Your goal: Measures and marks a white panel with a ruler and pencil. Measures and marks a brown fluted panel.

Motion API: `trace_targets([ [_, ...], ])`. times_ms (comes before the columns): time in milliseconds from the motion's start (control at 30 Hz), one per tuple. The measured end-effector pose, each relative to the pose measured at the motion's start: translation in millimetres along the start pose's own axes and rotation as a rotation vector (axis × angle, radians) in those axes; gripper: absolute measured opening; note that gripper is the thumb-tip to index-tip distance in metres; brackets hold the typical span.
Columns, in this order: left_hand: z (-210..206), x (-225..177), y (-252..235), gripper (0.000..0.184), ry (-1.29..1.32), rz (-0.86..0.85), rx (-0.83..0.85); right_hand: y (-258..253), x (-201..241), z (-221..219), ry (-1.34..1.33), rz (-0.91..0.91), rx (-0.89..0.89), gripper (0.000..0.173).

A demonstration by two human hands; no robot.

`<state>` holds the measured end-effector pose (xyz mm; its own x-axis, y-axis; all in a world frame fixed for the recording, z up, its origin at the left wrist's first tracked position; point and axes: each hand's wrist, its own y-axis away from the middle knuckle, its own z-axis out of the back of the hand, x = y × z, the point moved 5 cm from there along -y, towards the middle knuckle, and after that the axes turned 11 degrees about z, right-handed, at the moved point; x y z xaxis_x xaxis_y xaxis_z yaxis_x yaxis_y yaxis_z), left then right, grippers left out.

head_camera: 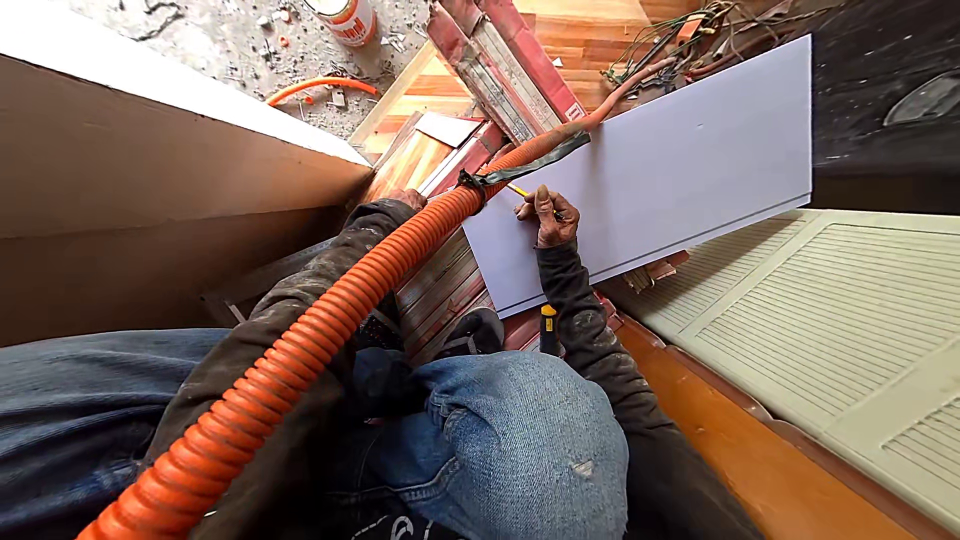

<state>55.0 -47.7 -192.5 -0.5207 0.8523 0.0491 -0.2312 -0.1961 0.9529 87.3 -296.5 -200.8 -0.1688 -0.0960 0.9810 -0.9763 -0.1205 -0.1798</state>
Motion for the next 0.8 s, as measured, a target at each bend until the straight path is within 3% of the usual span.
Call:
trace_targets([
  [200,-0.6,7.3,4.1,0.075,0.067,-0.148,-0.046,-1.0,-0.1,2.3,0.029,-0.168,-0.020,0.045],
  [300,-1.0,8.9,3.0,0.075,0.073,-0.151,-0.061,-2.6,2.0,0.1,0.042,-0.220,-0.014,0.044],
  [400,0.0,6.7,-0.8,0.069,0.032,-0.145,-0.024,-7.6,-0.9,-2.5,-0.086,-0.127,-0.084,0.017],
  [533,1.1,1.2,-2.7,0.054,-0.032,-0.094,-0.002,-22.8,4.4,-14.8,-0.194,-0.117,-0.143,0.008],
  [633,2.1,3.5,-1.2,0.061,-0.016,-0.117,-0.007,-35.2,11.0,-26.0,-0.130,-0.111,-0.118,0.021],
  [800,-0.2,8.2,1.6,0.075,0.049,-0.121,-0.031,-42.0,19.2,-42.1,0.012,-0.062,0.057,0.026],
])
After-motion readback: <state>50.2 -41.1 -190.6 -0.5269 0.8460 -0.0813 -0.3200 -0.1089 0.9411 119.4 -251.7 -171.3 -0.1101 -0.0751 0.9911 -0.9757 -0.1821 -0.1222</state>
